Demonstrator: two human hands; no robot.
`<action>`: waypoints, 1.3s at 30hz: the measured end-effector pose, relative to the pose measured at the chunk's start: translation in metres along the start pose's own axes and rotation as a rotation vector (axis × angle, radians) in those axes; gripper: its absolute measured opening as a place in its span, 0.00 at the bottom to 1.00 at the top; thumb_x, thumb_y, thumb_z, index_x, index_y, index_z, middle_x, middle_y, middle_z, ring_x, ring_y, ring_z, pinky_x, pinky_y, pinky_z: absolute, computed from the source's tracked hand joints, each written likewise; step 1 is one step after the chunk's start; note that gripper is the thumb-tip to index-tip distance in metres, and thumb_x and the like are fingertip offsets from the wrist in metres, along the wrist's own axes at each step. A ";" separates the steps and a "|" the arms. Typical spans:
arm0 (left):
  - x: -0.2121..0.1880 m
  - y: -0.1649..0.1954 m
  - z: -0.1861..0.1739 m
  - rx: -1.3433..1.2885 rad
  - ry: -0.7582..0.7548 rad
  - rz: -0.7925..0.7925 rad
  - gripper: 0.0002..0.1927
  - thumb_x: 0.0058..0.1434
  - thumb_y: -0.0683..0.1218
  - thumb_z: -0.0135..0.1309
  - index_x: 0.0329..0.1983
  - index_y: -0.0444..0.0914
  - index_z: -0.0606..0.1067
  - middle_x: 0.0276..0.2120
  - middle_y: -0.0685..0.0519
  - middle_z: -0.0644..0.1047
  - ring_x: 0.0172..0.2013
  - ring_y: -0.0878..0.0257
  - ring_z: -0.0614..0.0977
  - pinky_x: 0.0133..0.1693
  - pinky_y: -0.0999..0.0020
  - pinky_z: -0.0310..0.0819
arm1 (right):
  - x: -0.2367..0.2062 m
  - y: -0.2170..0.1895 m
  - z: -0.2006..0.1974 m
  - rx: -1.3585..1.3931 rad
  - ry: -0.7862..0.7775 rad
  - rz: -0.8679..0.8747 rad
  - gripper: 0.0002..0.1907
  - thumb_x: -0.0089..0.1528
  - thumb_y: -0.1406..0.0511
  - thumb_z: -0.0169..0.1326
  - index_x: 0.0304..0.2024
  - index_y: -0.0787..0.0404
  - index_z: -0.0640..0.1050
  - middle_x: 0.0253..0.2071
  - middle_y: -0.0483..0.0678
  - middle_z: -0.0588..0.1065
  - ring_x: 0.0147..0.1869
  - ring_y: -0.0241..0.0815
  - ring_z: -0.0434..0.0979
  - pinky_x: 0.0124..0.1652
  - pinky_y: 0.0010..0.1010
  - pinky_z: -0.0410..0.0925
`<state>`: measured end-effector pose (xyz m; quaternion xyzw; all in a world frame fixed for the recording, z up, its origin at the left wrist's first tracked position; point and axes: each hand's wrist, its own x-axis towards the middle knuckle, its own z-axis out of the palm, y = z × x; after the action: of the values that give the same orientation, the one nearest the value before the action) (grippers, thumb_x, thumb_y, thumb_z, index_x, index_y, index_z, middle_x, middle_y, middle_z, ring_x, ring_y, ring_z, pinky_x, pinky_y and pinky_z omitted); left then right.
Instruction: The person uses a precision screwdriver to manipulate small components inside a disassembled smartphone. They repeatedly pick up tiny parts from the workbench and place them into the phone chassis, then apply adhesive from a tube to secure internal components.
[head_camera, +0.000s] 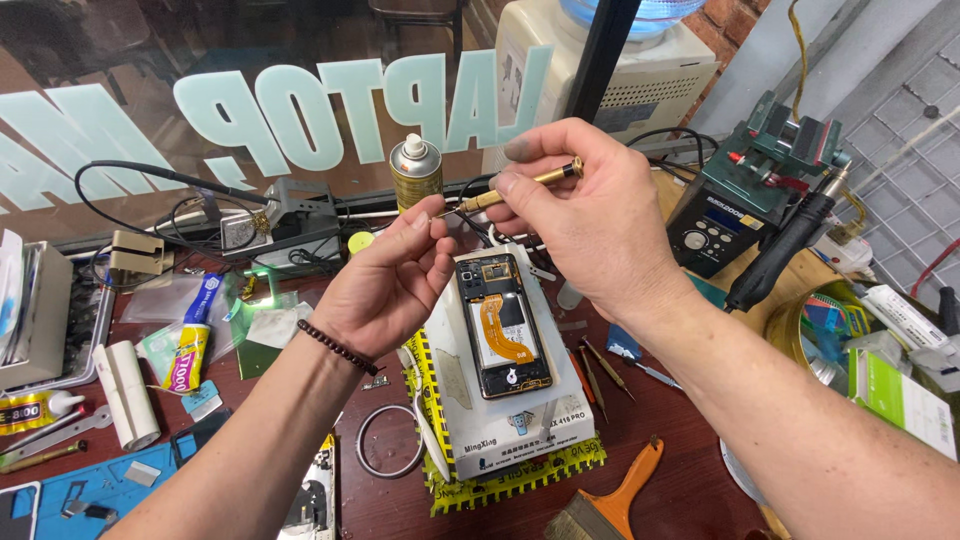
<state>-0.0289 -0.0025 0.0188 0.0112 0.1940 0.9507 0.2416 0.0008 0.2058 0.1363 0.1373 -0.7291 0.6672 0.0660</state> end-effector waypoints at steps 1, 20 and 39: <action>0.000 -0.002 0.002 0.000 0.032 0.005 0.18 0.66 0.40 0.56 0.59 0.35 0.72 0.40 0.49 0.80 0.40 0.60 0.84 0.47 0.70 0.83 | -0.001 -0.001 -0.001 -0.029 0.000 -0.014 0.09 0.65 0.71 0.57 0.47 0.68 0.75 0.38 0.48 0.79 0.38 0.36 0.85 0.37 0.24 0.80; 0.005 -0.021 0.012 0.050 0.297 0.006 0.10 0.63 0.41 0.58 0.47 0.34 0.77 0.39 0.49 0.81 0.40 0.61 0.85 0.44 0.72 0.84 | -0.015 -0.001 0.000 -0.368 0.034 -0.160 0.09 0.65 0.70 0.58 0.47 0.66 0.76 0.38 0.47 0.82 0.40 0.34 0.87 0.38 0.24 0.79; 0.011 -0.035 0.008 0.182 0.315 0.021 0.12 0.62 0.40 0.58 0.48 0.35 0.75 0.39 0.48 0.81 0.38 0.61 0.85 0.43 0.69 0.84 | -0.006 0.028 -0.013 -0.474 -0.054 -0.204 0.12 0.62 0.72 0.59 0.48 0.66 0.77 0.40 0.47 0.83 0.42 0.35 0.86 0.40 0.25 0.78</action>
<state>-0.0221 0.0336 0.0124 -0.1141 0.3146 0.9217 0.1963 -0.0030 0.2217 0.1097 0.2088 -0.8490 0.4636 0.1437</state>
